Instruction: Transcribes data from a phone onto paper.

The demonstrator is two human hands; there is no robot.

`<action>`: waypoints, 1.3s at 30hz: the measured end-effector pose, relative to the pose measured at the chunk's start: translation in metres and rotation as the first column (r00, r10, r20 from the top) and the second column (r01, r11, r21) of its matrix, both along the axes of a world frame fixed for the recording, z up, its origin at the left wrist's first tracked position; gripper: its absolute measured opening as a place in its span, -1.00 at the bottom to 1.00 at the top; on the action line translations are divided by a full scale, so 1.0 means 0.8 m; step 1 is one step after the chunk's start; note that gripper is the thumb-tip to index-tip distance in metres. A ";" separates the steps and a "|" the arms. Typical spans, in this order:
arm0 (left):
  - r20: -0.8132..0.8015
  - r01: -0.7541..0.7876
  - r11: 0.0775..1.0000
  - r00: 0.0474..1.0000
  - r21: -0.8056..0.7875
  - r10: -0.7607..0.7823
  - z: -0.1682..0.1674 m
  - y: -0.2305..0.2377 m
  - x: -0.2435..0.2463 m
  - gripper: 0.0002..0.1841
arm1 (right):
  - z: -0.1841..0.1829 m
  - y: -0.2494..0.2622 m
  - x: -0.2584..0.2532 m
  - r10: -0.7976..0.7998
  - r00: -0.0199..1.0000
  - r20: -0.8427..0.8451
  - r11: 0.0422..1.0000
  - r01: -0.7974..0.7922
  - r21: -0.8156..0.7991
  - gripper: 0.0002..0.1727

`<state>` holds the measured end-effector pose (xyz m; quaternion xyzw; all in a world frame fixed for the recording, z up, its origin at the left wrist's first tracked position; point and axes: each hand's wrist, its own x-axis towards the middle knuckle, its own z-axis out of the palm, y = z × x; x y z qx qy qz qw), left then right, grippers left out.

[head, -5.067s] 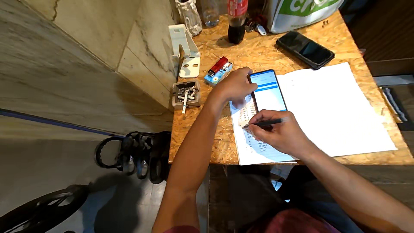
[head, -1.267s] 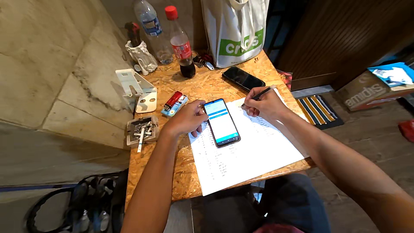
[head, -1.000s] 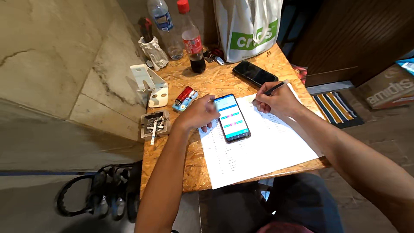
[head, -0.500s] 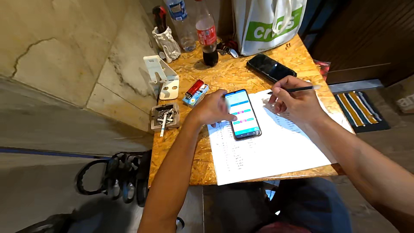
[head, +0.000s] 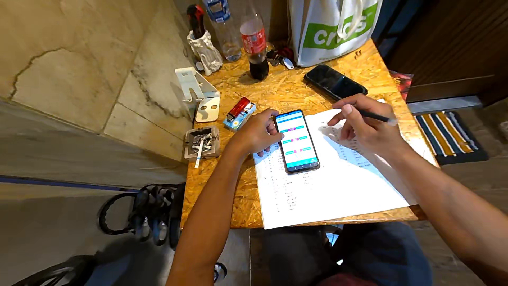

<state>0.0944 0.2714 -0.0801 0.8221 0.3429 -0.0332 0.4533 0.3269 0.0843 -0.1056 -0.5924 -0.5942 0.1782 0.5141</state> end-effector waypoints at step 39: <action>0.014 0.030 1.000 0.999 0.006 -0.030 0.003 -0.002 -0.002 -0.01 | 0.001 -0.004 0.000 0.023 0.996 0.084 0.999 -0.020 -0.027 -0.60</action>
